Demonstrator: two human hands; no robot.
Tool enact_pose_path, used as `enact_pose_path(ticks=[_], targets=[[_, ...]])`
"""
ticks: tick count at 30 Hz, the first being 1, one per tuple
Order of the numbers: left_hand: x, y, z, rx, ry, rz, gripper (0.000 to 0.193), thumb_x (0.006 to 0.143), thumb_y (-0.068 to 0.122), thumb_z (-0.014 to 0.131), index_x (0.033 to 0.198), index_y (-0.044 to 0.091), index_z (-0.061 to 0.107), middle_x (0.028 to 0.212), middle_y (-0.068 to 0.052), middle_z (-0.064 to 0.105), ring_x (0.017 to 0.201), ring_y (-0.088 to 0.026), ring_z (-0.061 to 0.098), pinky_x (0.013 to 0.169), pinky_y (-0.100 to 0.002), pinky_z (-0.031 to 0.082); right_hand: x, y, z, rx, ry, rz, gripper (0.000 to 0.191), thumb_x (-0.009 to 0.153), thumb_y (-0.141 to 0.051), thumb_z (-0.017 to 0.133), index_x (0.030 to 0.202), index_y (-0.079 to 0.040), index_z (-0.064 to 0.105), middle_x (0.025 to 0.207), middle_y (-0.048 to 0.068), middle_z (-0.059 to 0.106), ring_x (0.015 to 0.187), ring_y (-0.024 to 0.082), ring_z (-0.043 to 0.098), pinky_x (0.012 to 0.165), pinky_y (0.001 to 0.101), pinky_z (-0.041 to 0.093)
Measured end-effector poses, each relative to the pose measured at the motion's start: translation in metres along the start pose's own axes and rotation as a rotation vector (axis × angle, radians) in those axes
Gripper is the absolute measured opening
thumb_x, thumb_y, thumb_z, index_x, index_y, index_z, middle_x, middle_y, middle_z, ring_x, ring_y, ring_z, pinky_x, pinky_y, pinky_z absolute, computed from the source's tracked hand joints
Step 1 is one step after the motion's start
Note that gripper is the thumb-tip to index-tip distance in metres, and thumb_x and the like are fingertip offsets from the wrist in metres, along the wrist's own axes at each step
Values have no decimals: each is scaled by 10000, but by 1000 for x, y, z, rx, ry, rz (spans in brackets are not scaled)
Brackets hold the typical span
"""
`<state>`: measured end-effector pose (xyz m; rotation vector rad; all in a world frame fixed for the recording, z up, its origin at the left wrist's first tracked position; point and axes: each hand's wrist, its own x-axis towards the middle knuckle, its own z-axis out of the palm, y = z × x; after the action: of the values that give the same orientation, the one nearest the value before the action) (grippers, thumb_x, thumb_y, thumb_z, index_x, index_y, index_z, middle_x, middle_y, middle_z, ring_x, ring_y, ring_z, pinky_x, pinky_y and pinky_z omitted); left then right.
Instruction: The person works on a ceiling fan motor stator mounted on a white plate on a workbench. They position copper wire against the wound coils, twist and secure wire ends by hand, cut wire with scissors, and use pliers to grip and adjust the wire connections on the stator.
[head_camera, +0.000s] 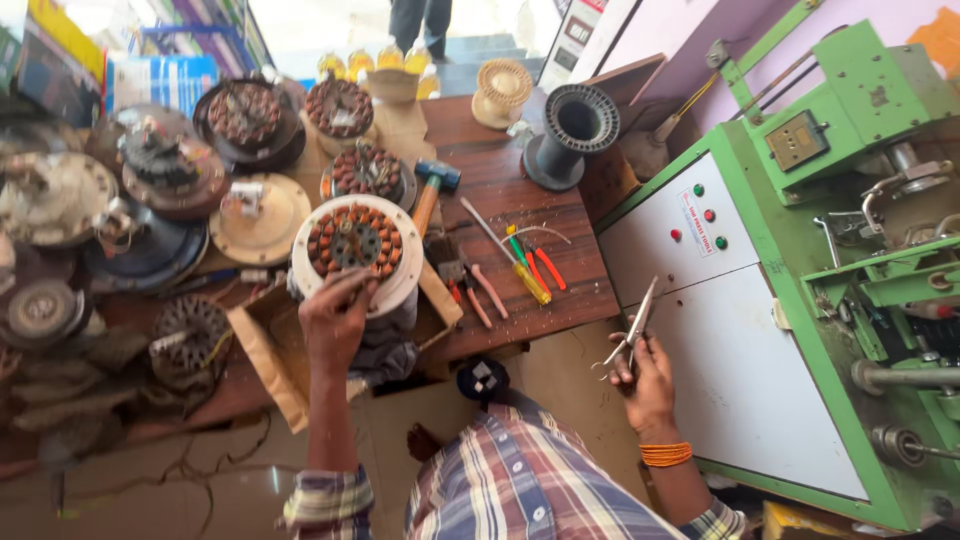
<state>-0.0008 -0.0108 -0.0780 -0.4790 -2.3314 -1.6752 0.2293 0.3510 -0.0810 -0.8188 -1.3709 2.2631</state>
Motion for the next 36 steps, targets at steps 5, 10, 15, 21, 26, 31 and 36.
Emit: enact_pose_path(ticks=[5,10,15,21,26,31,36], targets=[[-2,-5,4,1,50,84,180,930,27,754,1107,-5,772,1061,-117,783,951,-151,742,847,-299,576,34,-4,3,254,-26,234,337,1070,-251,498,1383,-142,557,995,29,677,549,36,452,538,227,456],[-4,-19,14,-420,224,-544,281,912,73,768,1183,-1,752,874,-43,723,566,-78,554,471,-257,429,69,-4,22,-331,-300,149,374,1059,-288,519,1395,-125,537,912,110,690,553,81,528,520,233,458],[-5,-26,14,-150,187,-385,183,980,139,795,1115,17,821,980,-43,813,854,-60,717,763,-196,561,106,5,49,-481,-583,168,398,1090,-164,521,1477,-93,455,1060,101,712,619,38,502,563,248,507],[-17,-7,12,-349,149,-491,175,965,123,753,1096,9,768,937,-28,781,580,-74,674,483,-219,471,120,29,82,-693,-926,170,472,1078,-94,504,1542,-85,414,1154,92,734,827,60,596,705,256,561],[-10,-7,27,-379,270,-423,156,981,145,763,1052,6,764,886,-20,750,556,-69,646,467,-233,484,123,42,124,-794,-1096,-22,419,1109,-101,572,1514,-35,491,1068,132,731,940,126,679,792,297,554],[-5,-8,38,-241,381,-572,184,934,183,778,1017,20,791,804,-10,765,493,-34,550,412,-239,417,122,45,172,-1036,-1229,-426,435,1036,-72,667,1450,11,564,992,254,677,843,214,704,725,330,532],[-4,-9,34,-169,348,-493,195,927,179,784,1038,18,790,855,-14,795,703,-35,672,620,-232,534,122,55,197,-1052,-1162,-362,261,1007,-59,677,1263,-17,698,809,158,724,698,221,734,670,339,551]])
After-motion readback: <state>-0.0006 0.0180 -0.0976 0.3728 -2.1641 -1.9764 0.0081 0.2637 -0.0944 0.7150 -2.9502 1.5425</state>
